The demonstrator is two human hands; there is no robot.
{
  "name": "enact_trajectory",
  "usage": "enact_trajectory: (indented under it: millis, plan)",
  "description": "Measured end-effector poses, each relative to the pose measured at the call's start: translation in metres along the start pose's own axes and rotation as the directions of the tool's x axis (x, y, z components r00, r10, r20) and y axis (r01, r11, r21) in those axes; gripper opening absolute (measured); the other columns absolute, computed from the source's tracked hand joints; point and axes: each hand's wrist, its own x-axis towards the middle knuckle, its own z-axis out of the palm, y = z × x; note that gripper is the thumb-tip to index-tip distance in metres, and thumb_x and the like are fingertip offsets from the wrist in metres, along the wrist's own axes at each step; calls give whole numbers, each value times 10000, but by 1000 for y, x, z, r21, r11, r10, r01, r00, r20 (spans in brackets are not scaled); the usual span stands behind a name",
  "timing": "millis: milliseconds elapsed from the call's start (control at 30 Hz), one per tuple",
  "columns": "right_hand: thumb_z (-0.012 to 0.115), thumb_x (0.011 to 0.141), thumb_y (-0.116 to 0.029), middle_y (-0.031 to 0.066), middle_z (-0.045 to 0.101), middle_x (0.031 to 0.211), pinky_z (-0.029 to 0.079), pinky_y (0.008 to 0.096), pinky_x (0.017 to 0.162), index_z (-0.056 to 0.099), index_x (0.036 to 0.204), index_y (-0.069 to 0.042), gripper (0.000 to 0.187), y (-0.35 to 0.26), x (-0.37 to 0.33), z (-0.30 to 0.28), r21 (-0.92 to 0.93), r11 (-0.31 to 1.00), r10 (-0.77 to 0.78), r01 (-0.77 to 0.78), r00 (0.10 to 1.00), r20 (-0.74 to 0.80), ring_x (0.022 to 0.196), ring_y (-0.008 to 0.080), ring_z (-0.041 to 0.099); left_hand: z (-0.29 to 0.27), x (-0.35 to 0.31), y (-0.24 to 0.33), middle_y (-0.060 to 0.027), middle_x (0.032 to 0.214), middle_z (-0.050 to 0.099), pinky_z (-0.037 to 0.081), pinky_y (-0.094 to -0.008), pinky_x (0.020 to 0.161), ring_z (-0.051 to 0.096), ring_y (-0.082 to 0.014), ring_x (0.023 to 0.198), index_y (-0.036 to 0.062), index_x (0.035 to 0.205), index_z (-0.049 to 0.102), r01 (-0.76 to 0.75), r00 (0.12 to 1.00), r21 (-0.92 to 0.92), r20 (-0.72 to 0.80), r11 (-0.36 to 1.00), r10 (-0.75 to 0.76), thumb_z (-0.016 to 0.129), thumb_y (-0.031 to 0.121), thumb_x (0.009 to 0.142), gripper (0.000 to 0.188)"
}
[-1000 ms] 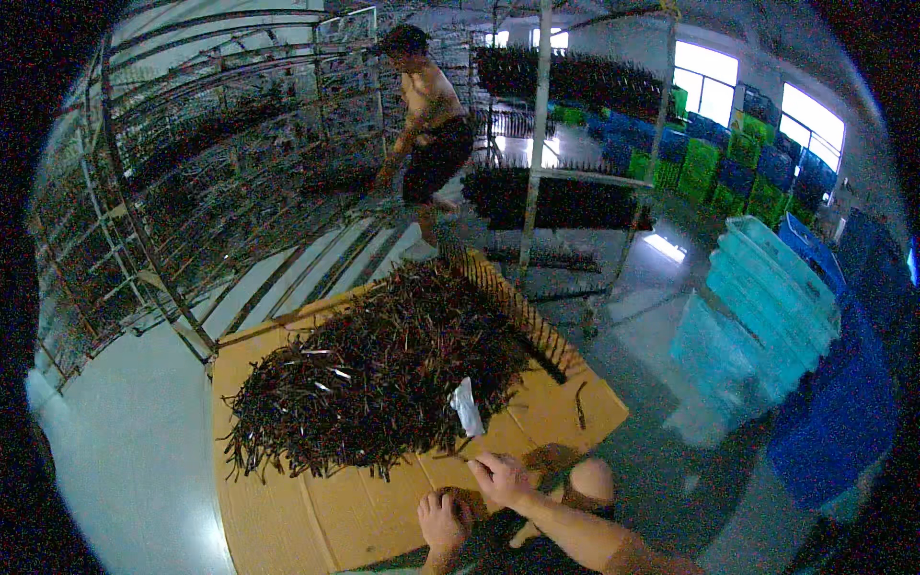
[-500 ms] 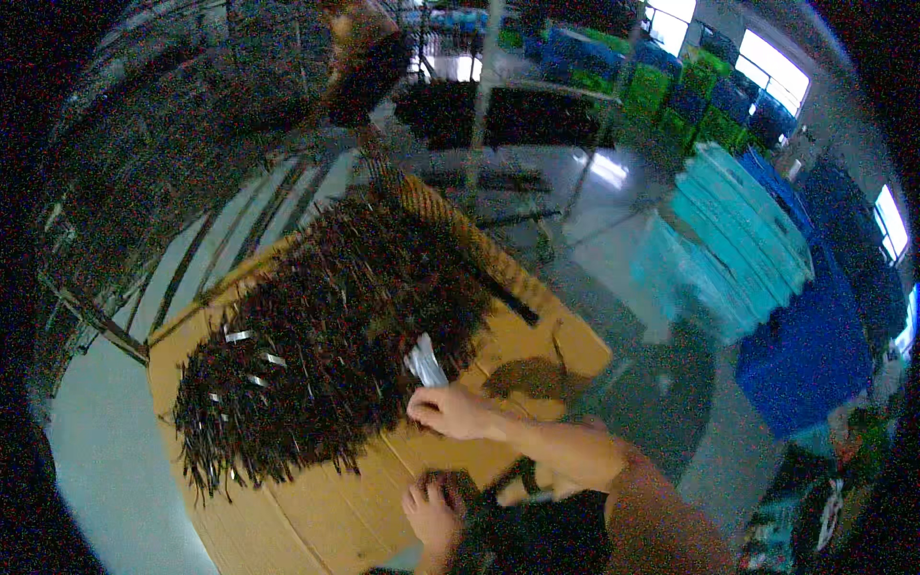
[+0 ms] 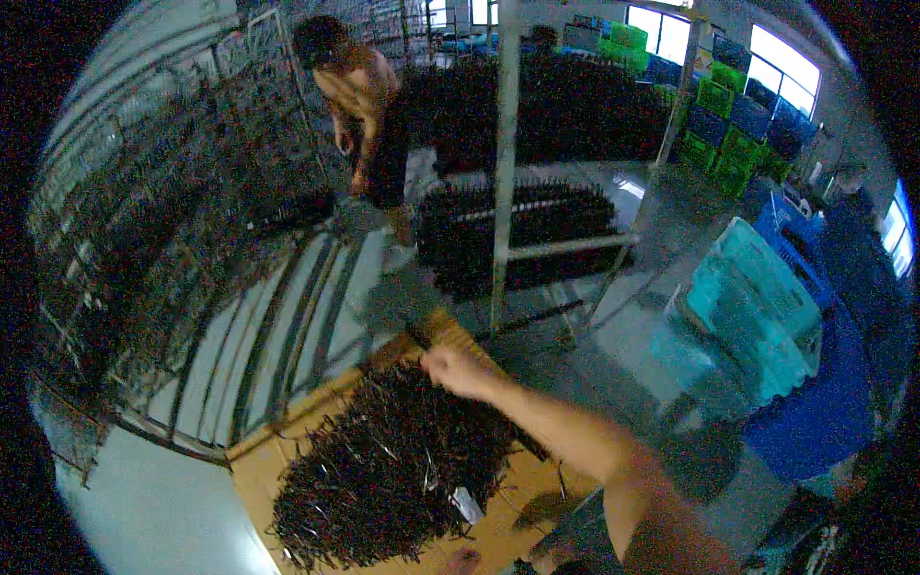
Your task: The person sits on the floor and repeatedly picks up thin dark rods from a pile on a cardboard sheet, inserting them one by one into slots on a black rake head. Completed rake heads are placed onto a nearby metal rack.
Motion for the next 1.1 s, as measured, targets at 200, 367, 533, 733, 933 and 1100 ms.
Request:
enact_trajectory:
  millis: [200, 367, 533, 733, 933, 1100]
  plan:
    - [458, 952, -366, 110, 579, 714, 435, 410, 589, 577, 882, -51, 344, 167, -225, -18, -175, 906, 399, -386, 916, 41, 594, 212, 525, -241, 105, 243, -68, 841, 527, 403, -357, 586, 472, -173, 683, 72, 910, 508, -279, 880, -352, -465, 893, 92, 535, 245, 915, 175]
    - [519, 909, -257, 145, 598, 882, 431, 443, 545, 593, 947, -33, 239, 318, -593, -35, 596, 339, 908, -728, 420, -4, 576, 247, 493, -406, 181, 408, -49, 788, 522, 442, -324, 568, 501, -148, 625, 93, 1201, 386, -691, 709, -517, -622, 506, 332, 596, 223, 863, 419]
    - [564, 886, -220, 149, 596, 904, 426, 439, 521, 594, 952, -21, 211, 286, -771, -26, 864, -63, 998, -500, -52, 42, 564, 247, 482, -445, 204, 529, -96, 962, 561, 514, -368, 628, 592, -206, 727, 102, 1277, 453, -518, 855, -698, -437, 495, 279, 567, 210, 909, 400]
    - [604, 873, -232, 130, 577, 813, 419, 403, 507, 583, 910, -13, 224, 275, -686, -29, 802, -4, 998, -597, 42, 36, 555, 218, 485, -466, 225, 534, -117, 937, 560, 486, -375, 611, 575, -224, 721, 36, 980, 560, -471, 882, -631, -338, 616, 328, 588, 234, 922, 207]
    - [644, 861, -245, 111, 559, 722, 412, 367, 493, 572, 869, -4, 252, 282, -567, -36, 682, 251, 941, -687, 340, -5, 545, 189, 489, -506, 166, 593, -94, 860, 522, 471, -379, 613, 536, -220, 668, 29, 935, 532, -517, 855, -706, -407, 484, 321, 625, 247, 911, 238]
    - [668, 854, -278, 98, 562, 695, 426, 357, 510, 574, 845, 1, 295, 273, -532, -44, 746, 451, 786, -491, 615, -70, 574, 181, 516, -481, 149, 623, -110, 953, 545, 554, -412, 832, 612, -272, 818, -38, 1128, 484, -489, 863, -733, -326, 474, 386, 520, 180, 961, 277]
